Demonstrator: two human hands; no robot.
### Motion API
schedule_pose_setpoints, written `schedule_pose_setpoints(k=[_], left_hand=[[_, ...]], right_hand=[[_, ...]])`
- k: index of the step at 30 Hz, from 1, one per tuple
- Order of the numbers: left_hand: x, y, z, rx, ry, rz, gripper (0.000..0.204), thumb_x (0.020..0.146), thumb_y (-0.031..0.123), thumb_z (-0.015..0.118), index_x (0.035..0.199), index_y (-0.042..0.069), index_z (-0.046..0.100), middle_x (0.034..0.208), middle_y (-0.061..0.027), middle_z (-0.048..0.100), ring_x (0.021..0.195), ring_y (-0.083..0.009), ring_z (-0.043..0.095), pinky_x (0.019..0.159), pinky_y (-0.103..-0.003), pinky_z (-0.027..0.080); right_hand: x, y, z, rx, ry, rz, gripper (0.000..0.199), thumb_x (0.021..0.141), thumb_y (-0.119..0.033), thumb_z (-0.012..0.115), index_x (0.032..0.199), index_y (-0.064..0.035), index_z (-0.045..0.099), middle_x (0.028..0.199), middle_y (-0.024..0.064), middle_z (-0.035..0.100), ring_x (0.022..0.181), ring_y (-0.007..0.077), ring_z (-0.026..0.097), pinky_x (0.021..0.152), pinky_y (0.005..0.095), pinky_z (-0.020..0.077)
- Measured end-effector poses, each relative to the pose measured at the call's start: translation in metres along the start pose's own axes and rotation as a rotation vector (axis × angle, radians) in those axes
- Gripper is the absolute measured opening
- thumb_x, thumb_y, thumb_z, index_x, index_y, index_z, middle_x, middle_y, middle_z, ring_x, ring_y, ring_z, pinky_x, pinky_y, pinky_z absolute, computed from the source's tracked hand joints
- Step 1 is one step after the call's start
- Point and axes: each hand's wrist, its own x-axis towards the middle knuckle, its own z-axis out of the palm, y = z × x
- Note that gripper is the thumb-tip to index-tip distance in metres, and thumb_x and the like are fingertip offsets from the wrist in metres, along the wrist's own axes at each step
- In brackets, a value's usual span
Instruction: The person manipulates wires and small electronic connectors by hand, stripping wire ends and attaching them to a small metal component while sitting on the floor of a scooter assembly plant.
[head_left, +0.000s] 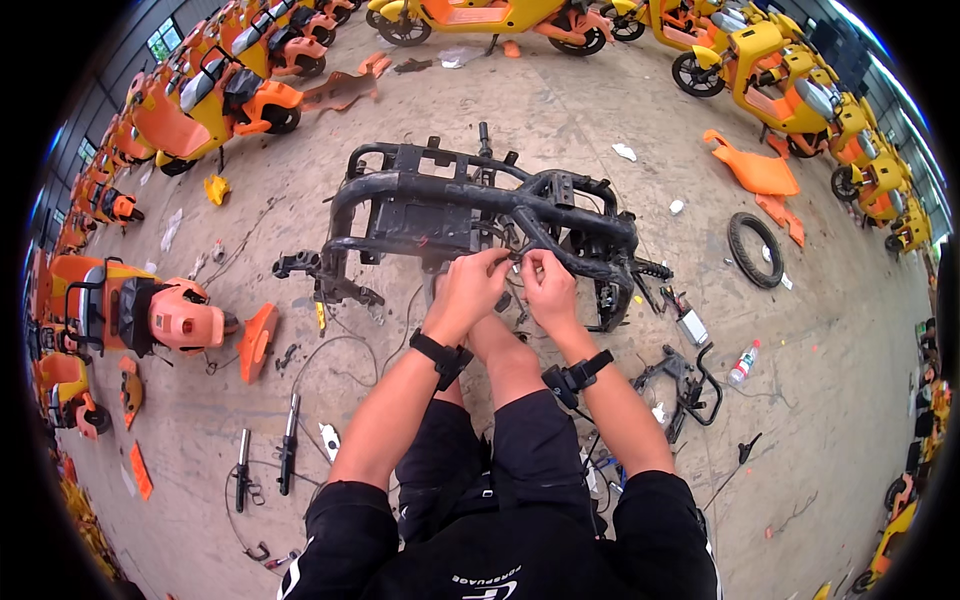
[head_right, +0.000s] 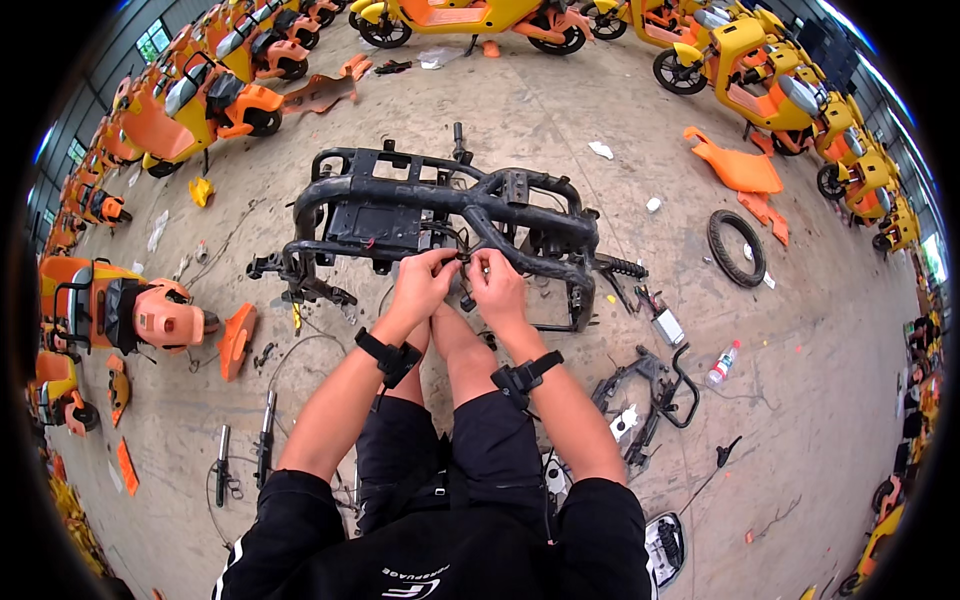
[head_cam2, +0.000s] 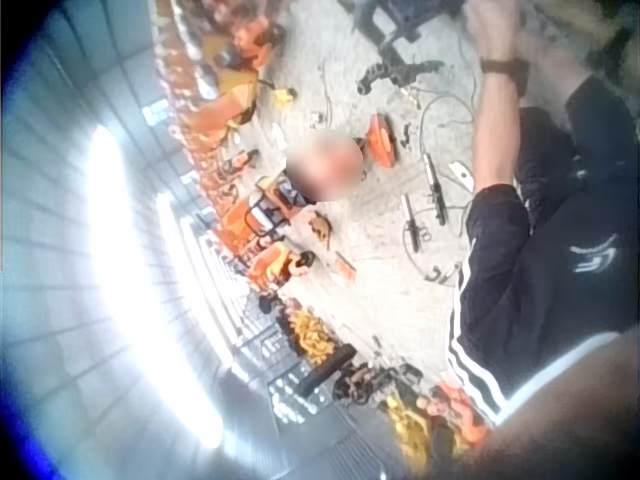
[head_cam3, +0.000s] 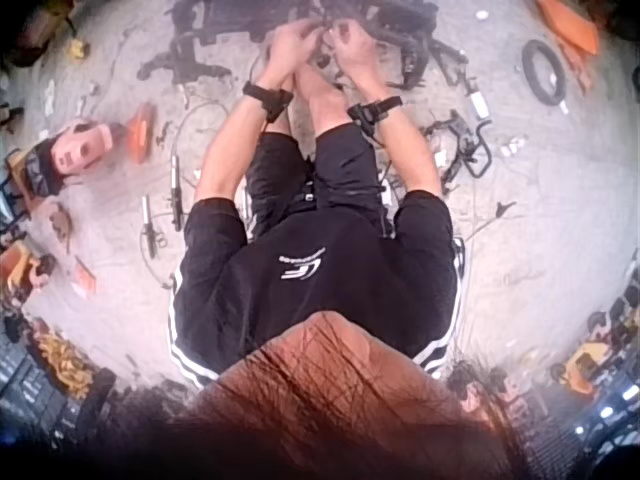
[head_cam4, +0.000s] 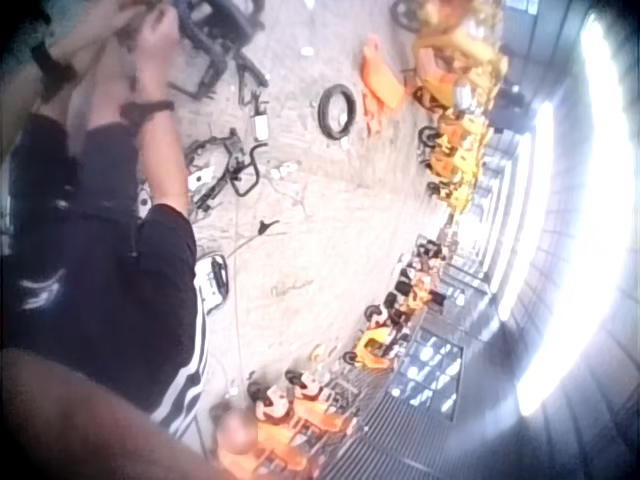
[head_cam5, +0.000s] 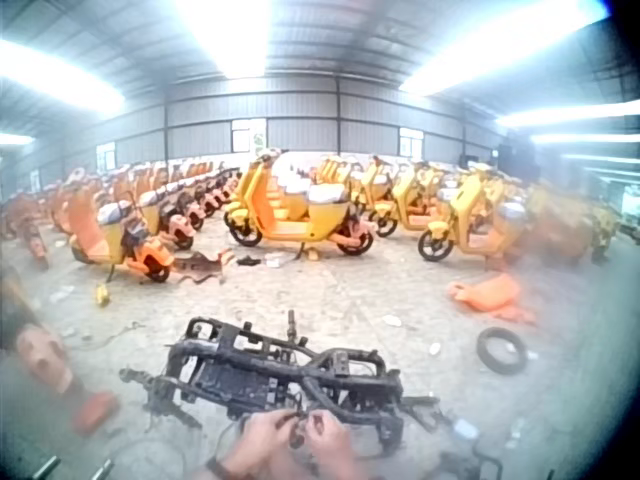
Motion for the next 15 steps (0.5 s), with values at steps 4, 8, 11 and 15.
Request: schedule_pose_setpoints(k=[4,8,11,15], left_hand=[[-0.002,0.002,0.000,0.039,-0.025,-0.049,0.024,0.086,0.021,0.064,0.102,0.004,0.071,0.081,-0.0224,0.067,0.079,-0.0375,0.066,0.066,-0.041,0.053],[-0.003,0.002,0.002,0.021,0.001,-0.026,0.024,0.087,0.021,0.063,0.102,0.004,0.070,0.080,-0.0227,0.066,0.077,-0.0377,0.066,0.066,-0.041,0.053],[-0.003,0.008,-0.001,0.005,-0.008,-0.027,0.023,0.086,0.020,0.064,0.102,0.004,0.070,0.080,-0.0230,0.066,0.077,-0.0377,0.066,0.065,-0.041,0.052],[-0.007,0.005,0.003,-0.038,0.102,0.045,0.020,0.083,0.012,0.068,0.099,0.000,0.070,0.062,-0.0160,0.058,0.056,-0.0209,0.052,0.053,-0.033,0.043]], right_hand=[[-0.010,0.000,0.009,0.385,0.029,0.330,0.021,0.098,-0.019,0.052,0.103,0.0009,0.056,0.083,0.0098,0.063,0.055,0.0152,0.063,0.044,0.0273,0.0501],[-0.026,-0.001,0.010,0.738,0.172,0.666,0.025,0.101,-0.024,0.046,0.107,-0.0020,0.055,0.086,0.0080,0.060,0.053,0.0143,0.060,0.045,0.0277,0.0488],[-0.039,-0.004,0.009,0.829,0.074,0.776,0.025,0.100,-0.025,0.047,0.108,-0.0029,0.057,0.085,0.0057,0.060,0.052,0.0120,0.056,0.046,0.0268,0.0471],[-0.037,-0.004,0.013,0.859,0.077,0.712,0.026,0.099,-0.026,0.052,0.108,-0.0028,0.059,0.083,0.0041,0.060,0.053,0.0104,0.055,0.046,0.0253,0.0448]])
